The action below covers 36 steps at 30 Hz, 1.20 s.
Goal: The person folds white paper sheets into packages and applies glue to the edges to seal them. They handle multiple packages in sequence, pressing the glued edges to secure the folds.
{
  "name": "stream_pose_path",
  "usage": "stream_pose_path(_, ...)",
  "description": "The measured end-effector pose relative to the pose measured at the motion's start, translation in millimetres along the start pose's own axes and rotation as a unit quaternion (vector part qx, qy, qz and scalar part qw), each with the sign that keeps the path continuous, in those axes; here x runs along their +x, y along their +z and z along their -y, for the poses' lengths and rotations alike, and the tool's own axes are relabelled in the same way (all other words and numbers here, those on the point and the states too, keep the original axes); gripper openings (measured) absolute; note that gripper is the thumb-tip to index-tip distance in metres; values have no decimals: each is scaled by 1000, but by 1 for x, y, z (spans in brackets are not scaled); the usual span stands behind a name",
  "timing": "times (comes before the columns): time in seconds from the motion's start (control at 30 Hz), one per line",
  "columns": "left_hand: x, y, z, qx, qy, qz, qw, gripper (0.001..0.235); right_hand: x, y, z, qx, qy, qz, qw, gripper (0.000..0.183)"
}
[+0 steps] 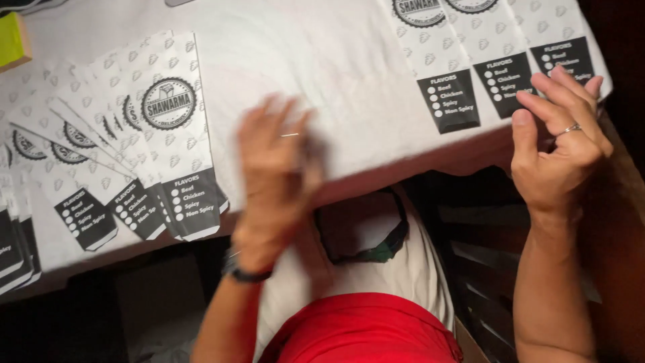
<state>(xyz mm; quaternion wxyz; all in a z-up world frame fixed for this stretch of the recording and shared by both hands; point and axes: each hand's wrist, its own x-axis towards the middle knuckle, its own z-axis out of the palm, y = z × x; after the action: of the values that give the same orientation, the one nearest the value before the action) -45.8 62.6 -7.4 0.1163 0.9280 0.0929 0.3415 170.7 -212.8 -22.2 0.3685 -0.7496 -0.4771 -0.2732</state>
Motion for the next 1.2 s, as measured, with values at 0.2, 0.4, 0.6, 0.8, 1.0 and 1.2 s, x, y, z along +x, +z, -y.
stream_pose_path(0.2, -51, -84, 46, 211, -164, 124, 956, 62, 16, 30, 28, 64, -40, 70, 995, 18)
stream_pose_path(0.4, -38, -33, 32, 161, -104, 163, 968, 69, 17, 29, 27, 54, 26, 105, 993, 16)
stream_pose_path(0.6, 9, 50, -6, 34, -67, 75, 994, 45, 22, 28, 33, 46, -5, 86, 995, 9)
stream_pose_path(0.8, -2, 15, -26, -64, -32, -119, 990, 17, 31, 44, 73, 193, -78, 111, 972, 16)
stream_pose_path(1.0, -37, -9, -33, -154, 35, -26, 987, 18, 38, 70, 101, 257, -206, 179, 927, 25)
stream_pose_path(1.2, -28, 3, -20, -158, 53, -40, 985, 21, 46, 72, 95, 251, -190, 167, 934, 27)
